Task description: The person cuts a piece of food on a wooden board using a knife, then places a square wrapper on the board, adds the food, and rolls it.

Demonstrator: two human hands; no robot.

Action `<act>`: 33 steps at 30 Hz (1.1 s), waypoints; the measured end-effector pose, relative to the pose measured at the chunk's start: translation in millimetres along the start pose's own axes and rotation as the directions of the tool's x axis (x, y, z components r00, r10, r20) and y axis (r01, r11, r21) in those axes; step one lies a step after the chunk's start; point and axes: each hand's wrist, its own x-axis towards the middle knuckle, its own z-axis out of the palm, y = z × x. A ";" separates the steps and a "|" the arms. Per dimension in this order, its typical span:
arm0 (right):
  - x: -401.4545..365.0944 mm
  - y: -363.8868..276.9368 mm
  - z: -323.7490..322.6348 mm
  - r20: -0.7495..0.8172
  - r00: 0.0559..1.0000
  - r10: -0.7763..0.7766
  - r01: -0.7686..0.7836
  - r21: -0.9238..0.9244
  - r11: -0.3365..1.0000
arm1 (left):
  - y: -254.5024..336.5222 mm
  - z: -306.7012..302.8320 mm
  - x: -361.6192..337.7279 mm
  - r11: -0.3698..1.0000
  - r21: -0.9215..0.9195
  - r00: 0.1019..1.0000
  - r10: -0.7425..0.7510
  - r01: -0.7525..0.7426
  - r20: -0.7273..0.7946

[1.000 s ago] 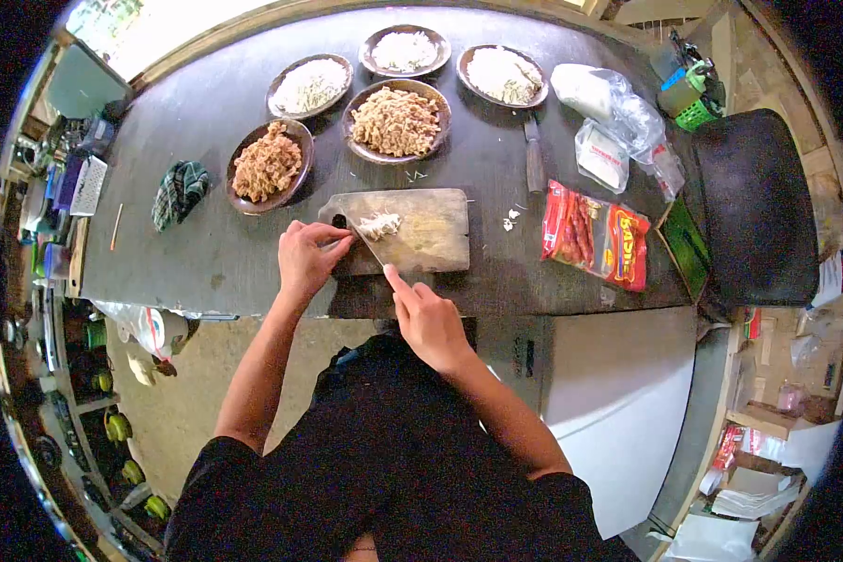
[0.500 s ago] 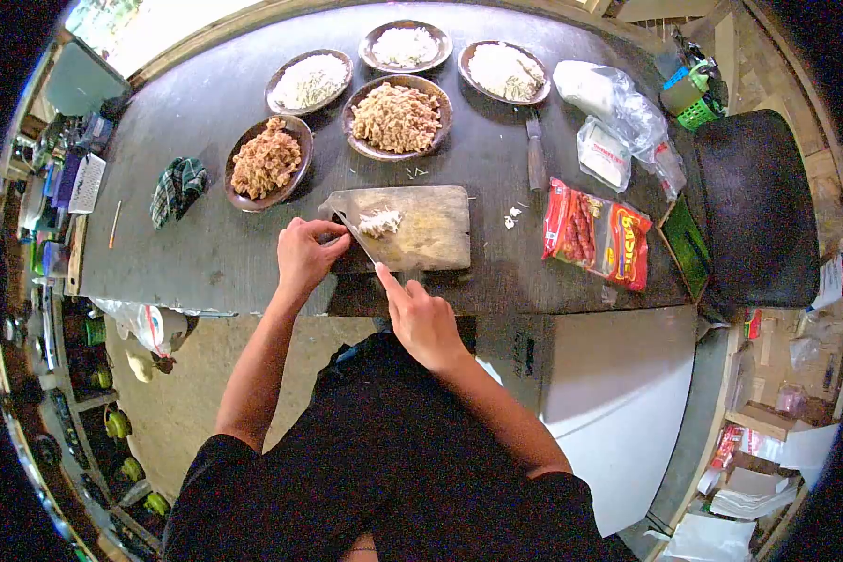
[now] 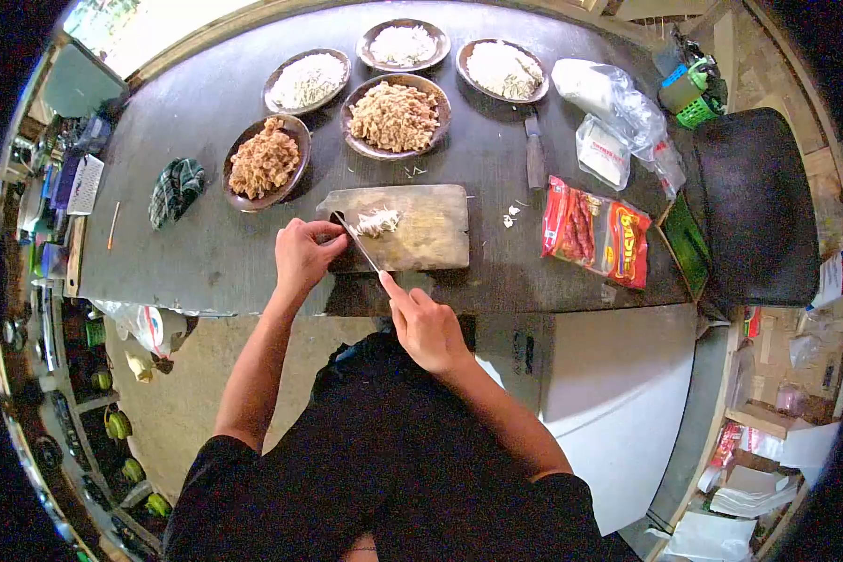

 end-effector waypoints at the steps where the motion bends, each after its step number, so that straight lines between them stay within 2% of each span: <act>1: 1.3 -0.4 0.5 0.001 1.000 0.004 -0.004 0.005 1.000 | 0.4 -0.7 0.1 1.000 0.000 1.000 0.006 -0.006 -0.002; 9: 12.1 -2.3 6.9 -0.015 1.000 0.016 -0.017 -0.057 0.998 | 7.4 -5.3 -2.3 0.999 0.026 1.000 0.025 -0.025 0.000; 11: 10.0 -1.3 6.7 -0.037 0.999 0.021 -0.023 -0.044 0.999 | 4.7 -1.8 -4.0 0.993 0.057 0.993 0.104 -0.101 -0.052; 14: 4.6 1.9 -2.2 -0.008 0.999 0.039 -0.039 -0.027 0.999 | 4.7 -0.6 -4.3 0.993 0.052 0.992 0.109 -0.106 -0.061; 20: 13.5 6.6 -8.2 -0.029 0.995 -0.095 0.095 0.011 0.995 | -0.2 2.1 -4.0 0.994 0.074 0.996 0.083 -0.079 -0.044; 30: 30.7 7.3 -13.2 0.040 0.994 -0.101 0.103 -0.049 0.993 | -2.1 0.0 -0.9 0.999 0.025 1.000 0.025 -0.025 -0.004; 33: 30.2 5.9 -15.0 0.066 0.996 -0.052 0.056 -0.060 0.997 | 0.0 -0.2 0.3 0.999 0.017 0.999 0.040 -0.040 -0.012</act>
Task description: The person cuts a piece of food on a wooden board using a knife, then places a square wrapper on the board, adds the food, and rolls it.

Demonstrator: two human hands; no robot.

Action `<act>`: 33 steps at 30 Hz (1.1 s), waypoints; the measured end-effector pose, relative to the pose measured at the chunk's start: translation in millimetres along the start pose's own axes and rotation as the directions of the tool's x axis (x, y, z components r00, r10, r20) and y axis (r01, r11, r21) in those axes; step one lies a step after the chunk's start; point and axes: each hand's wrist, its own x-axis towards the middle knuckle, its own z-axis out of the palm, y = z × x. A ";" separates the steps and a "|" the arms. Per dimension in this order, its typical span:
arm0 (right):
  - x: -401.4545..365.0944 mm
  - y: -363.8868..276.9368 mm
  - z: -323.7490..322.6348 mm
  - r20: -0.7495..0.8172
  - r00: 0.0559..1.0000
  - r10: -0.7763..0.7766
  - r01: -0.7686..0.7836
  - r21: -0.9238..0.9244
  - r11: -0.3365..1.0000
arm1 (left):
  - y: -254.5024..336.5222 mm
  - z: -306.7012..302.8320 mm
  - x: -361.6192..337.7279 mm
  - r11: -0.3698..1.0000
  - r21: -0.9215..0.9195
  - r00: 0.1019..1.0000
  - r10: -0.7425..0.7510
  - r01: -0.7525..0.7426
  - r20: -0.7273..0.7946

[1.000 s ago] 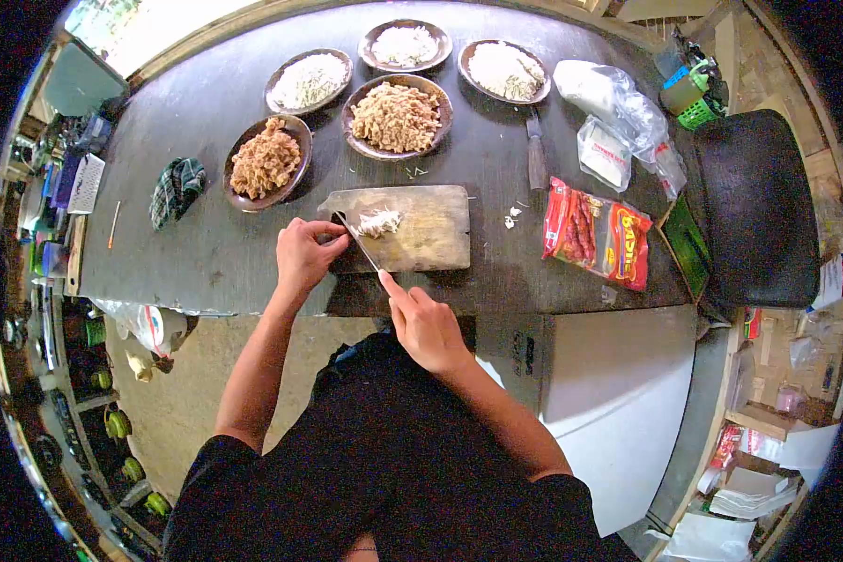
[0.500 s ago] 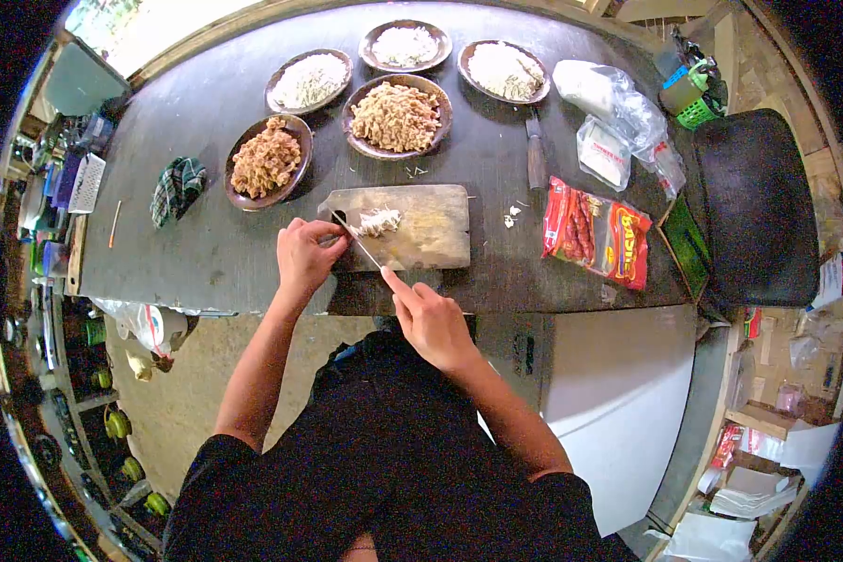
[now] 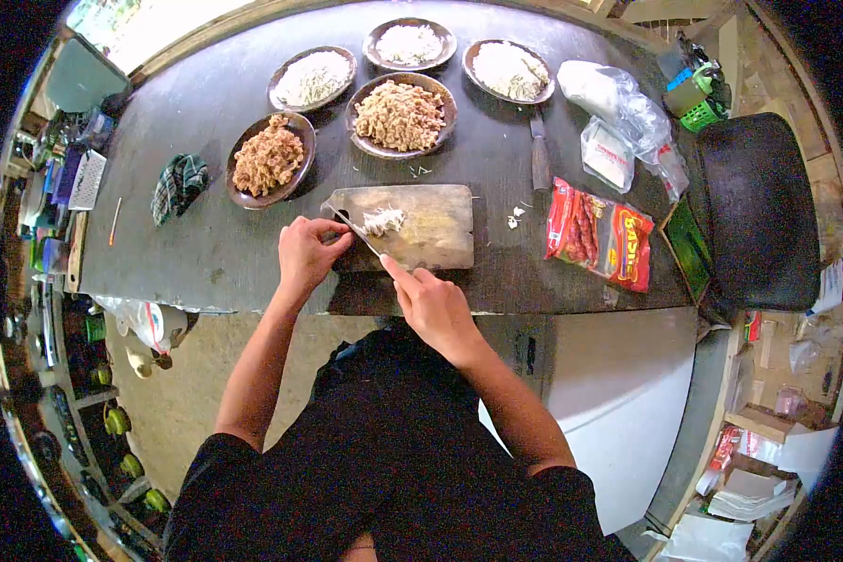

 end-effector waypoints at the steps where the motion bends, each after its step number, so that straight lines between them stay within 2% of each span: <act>1: -1.4 -0.6 -0.4 -0.012 1.000 0.000 0.000 -0.013 1.000 | 1.2 -1.5 0.3 1.000 0.011 1.000 -0.004 0.004 0.006; 3: -7.0 -1.0 2.7 -0.023 1.000 -0.003 0.002 -0.021 1.000 | -0.1 -3.4 -1.3 1.000 0.027 1.000 -0.010 0.009 0.011; 6: -16.3 4.5 3.3 -0.050 0.999 0.017 -0.017 0.002 1.000 | -1.1 0.1 -1.9 0.999 -0.045 1.000 -0.017 0.018 0.024; 9: -18.7 1.3 -2.7 -0.054 0.998 0.031 -0.028 0.059 0.998 | -1.6 0.0 -2.1 1.000 0.011 1.000 -0.022 0.022 0.011; 15: -9.7 -1.7 -6.9 0.027 0.999 0.029 -0.031 0.076 0.997 | -3.6 -0.4 0.0 1.000 -0.007 1.000 -0.007 0.007 0.002; 20: -1.4 -1.4 1.4 -0.003 1.000 -0.029 0.029 -0.060 0.998 | -2.7 -1.5 1.1 1.000 -0.004 1.000 -0.003 0.003 0.022; 24: -1.8 -4.8 0.7 -0.007 1.000 -0.004 0.004 -0.056 0.998 | -4.6 1.5 -1.5 0.999 -0.001 0.999 0.051 -0.051 -0.006; 29: -15.1 6.0 6.2 -0.067 0.998 -0.006 0.009 0.048 0.999 | 2.2 -3.6 -2.4 1.000 -0.008 1.000 0.015 -0.015 0.001; 33: -16.8 0.3 2.3 -0.051 0.998 -0.022 0.024 0.055 0.998 | 1.7 -3.2 -1.3 0.999 0.039 1.000 -0.014 0.014 0.011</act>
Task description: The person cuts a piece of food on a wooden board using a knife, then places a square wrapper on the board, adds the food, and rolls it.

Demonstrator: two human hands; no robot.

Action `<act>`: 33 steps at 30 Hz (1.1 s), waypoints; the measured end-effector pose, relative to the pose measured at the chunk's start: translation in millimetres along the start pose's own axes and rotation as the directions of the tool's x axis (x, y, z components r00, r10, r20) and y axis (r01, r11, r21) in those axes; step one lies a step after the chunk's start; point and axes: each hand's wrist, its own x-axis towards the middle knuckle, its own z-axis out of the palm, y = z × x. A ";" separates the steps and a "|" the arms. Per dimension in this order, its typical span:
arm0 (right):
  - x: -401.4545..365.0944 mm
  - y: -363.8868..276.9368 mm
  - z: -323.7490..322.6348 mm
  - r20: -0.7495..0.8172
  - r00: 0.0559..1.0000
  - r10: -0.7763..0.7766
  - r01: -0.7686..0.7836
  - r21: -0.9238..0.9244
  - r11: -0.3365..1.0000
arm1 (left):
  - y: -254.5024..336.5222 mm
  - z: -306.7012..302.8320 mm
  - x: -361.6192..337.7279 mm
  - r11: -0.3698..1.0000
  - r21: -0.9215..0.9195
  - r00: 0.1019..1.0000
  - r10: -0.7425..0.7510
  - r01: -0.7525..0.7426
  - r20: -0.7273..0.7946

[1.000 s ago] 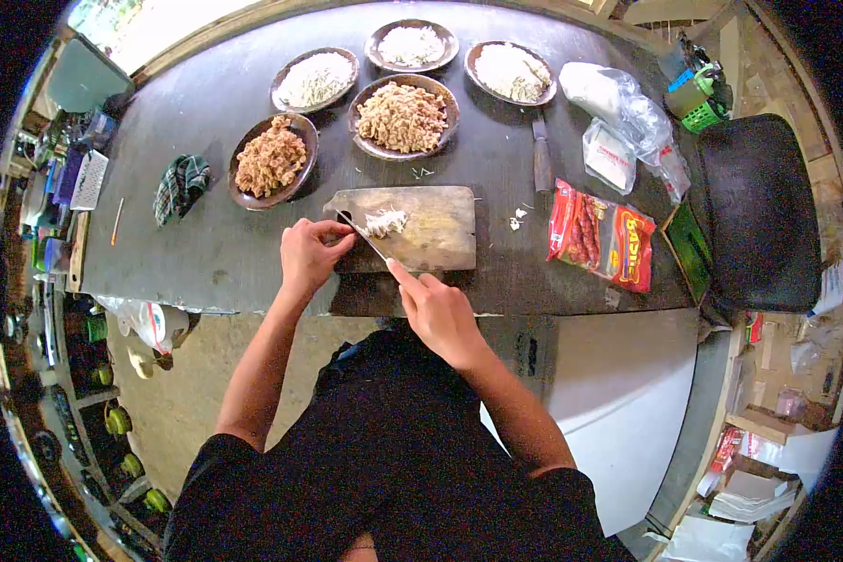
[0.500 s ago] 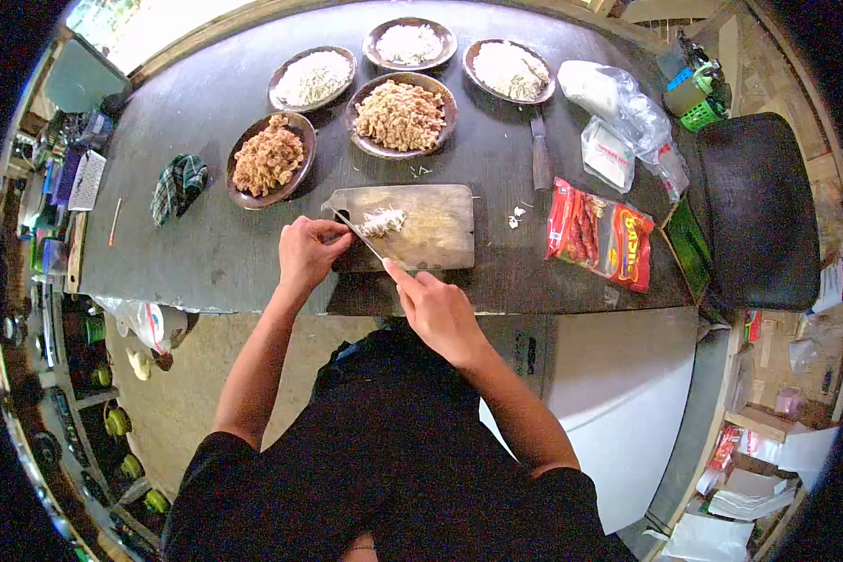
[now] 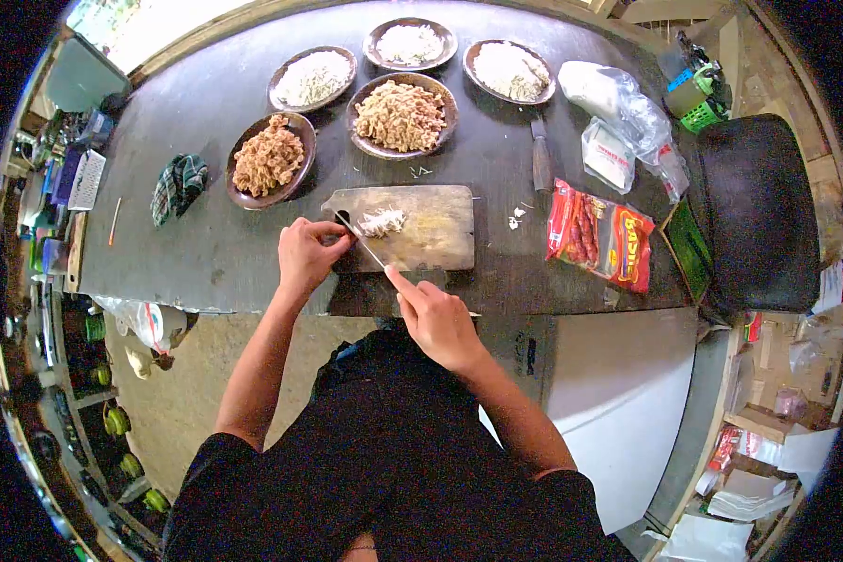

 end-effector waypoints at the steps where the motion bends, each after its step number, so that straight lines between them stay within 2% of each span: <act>1: 0.3 -1.0 0.3 0.003 1.000 -0.002 0.002 -0.010 1.000 | 0.1 -0.7 0.4 1.000 -0.020 1.000 -0.009 0.009 0.008; 9: 7.8 -5.3 6.5 0.026 1.000 0.013 -0.010 -0.128 0.992 | -1.2 -0.4 2.8 0.997 -0.082 1.000 -0.008 0.009 0.014; 11: 9.8 -7.3 9.2 0.000 1.000 0.003 -0.003 -0.156 0.988 | 2.2 -4.2 1.7 0.999 0.014 0.999 0.032 -0.032 0.004; 20: -0.5 -5.9 4.1 -0.030 0.999 0.024 -0.024 0.004 1.000 | -4.6 3.2 1.2 0.998 -0.066 1.000 0.005 -0.007 -0.026; 27: 0.4 -10.3 7.0 0.003 1.000 0.024 -0.024 -0.054 0.998 | 0.2 -1.7 0.1 0.998 -0.052 1.000 -0.017 0.017 0.000; 30: 5.0 -13.0 8.9 0.021 0.999 0.048 -0.044 -0.160 0.986 | -1.1 -0.3 -0.1 0.999 -0.023 0.999 0.023 -0.023 -0.028; 33: 6.0 -10.4 12.4 0.001 0.999 0.032 -0.032 -0.148 0.988 | -1.3 1.2 -1.4 0.996 -0.089 0.999 0.015 -0.019 -0.042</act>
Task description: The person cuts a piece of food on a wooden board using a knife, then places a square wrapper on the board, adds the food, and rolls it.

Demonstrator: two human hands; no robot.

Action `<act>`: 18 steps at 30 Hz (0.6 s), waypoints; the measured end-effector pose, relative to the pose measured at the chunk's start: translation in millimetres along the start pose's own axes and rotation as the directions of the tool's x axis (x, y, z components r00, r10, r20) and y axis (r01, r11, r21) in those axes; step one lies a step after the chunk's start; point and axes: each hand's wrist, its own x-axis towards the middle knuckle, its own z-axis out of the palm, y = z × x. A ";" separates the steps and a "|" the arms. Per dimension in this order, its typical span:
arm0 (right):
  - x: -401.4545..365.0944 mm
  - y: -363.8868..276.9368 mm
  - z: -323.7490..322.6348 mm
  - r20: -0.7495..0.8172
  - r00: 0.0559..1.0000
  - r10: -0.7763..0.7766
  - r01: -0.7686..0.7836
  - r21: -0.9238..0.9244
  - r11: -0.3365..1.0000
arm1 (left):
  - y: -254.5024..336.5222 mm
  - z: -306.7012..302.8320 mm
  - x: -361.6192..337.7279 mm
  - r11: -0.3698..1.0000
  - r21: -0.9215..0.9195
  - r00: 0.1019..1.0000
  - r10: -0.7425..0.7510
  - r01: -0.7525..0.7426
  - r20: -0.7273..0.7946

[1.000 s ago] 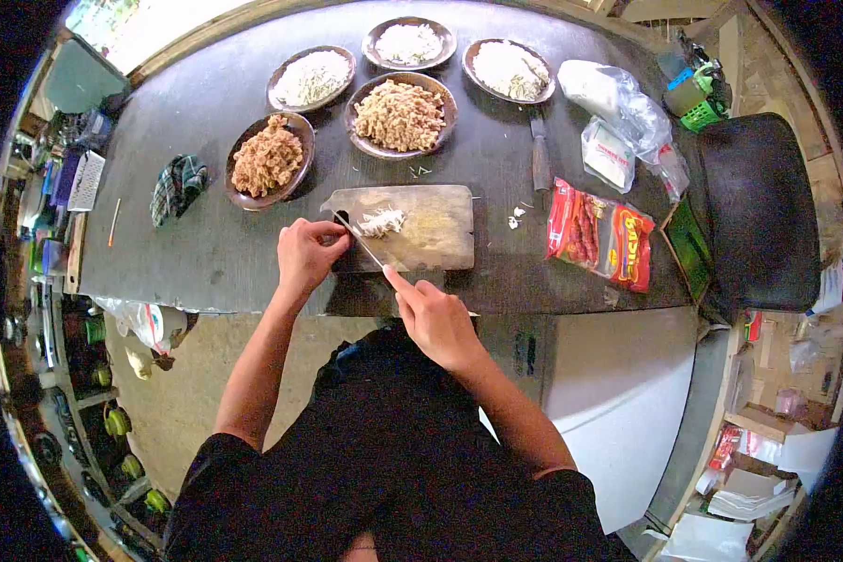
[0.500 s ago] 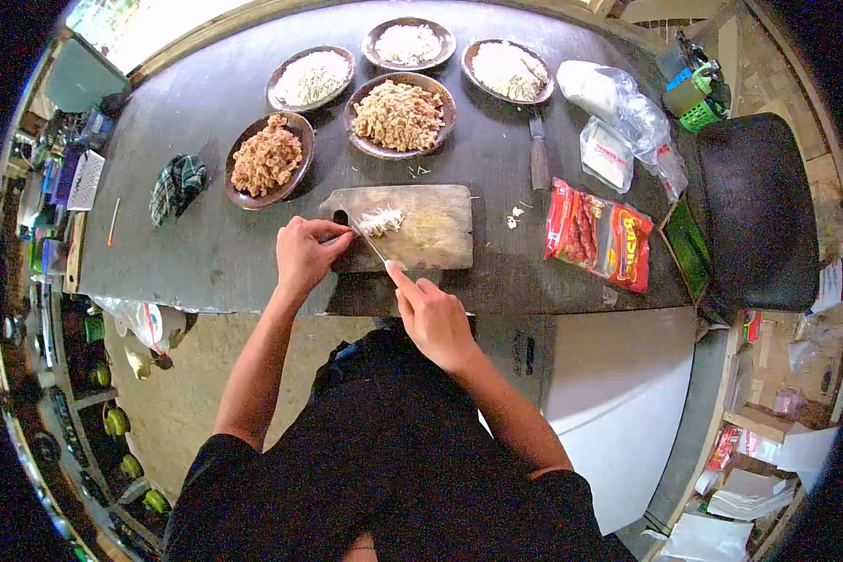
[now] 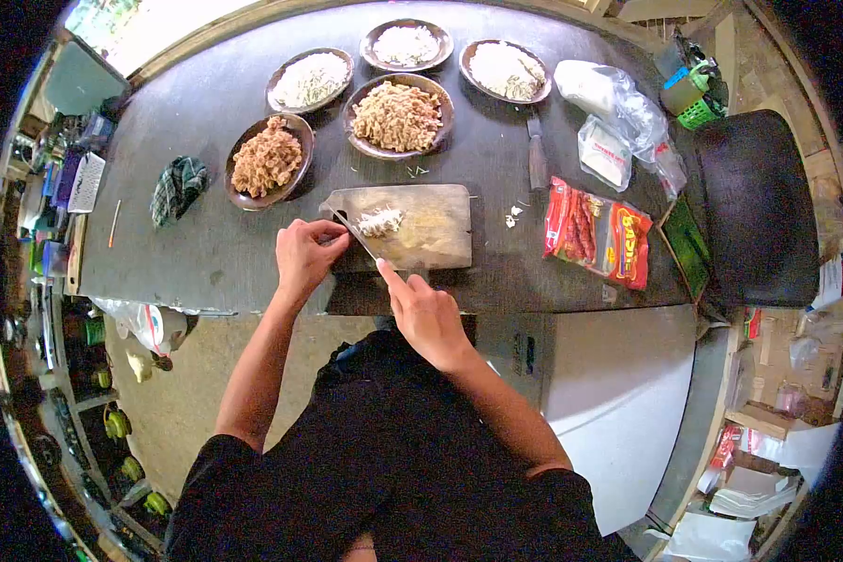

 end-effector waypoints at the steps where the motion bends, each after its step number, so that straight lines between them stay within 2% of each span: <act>1: -1.8 1.0 1.5 -0.020 1.000 0.002 -0.002 0.017 1.000 | 2.3 -1.4 -0.3 1.000 0.022 1.000 -0.009 0.009 0.008; 5: -7.3 5.7 -1.7 -0.071 0.997 0.000 0.006 0.081 0.997 | -3.0 3.5 -1.0 0.998 0.056 1.000 0.004 -0.004 0.001; 9: -11.6 1.6 -6.4 -0.039 0.999 -0.013 0.017 0.103 0.995 | -3.9 5.8 -1.5 0.997 0.072 0.999 0.036 -0.034 -0.024; 11: -11.6 -0.4 -5.8 0.016 0.999 0.032 -0.034 0.123 0.992 | -1.9 4.3 -1.5 0.998 -0.003 0.998 -0.063 0.063 0.019; 12: -10.9 -1.0 -4.7 0.017 0.999 0.032 -0.034 0.125 0.992 | -1.4 3.2 -1.3 0.998 -0.001 0.998 -0.064 0.064 0.020; 18: -2.1 -5.7 1.6 0.028 0.998 0.049 -0.050 0.042 0.998 | 2.6 1.5 -1.4 0.998 0.035 0.998 -0.056 0.055 0.026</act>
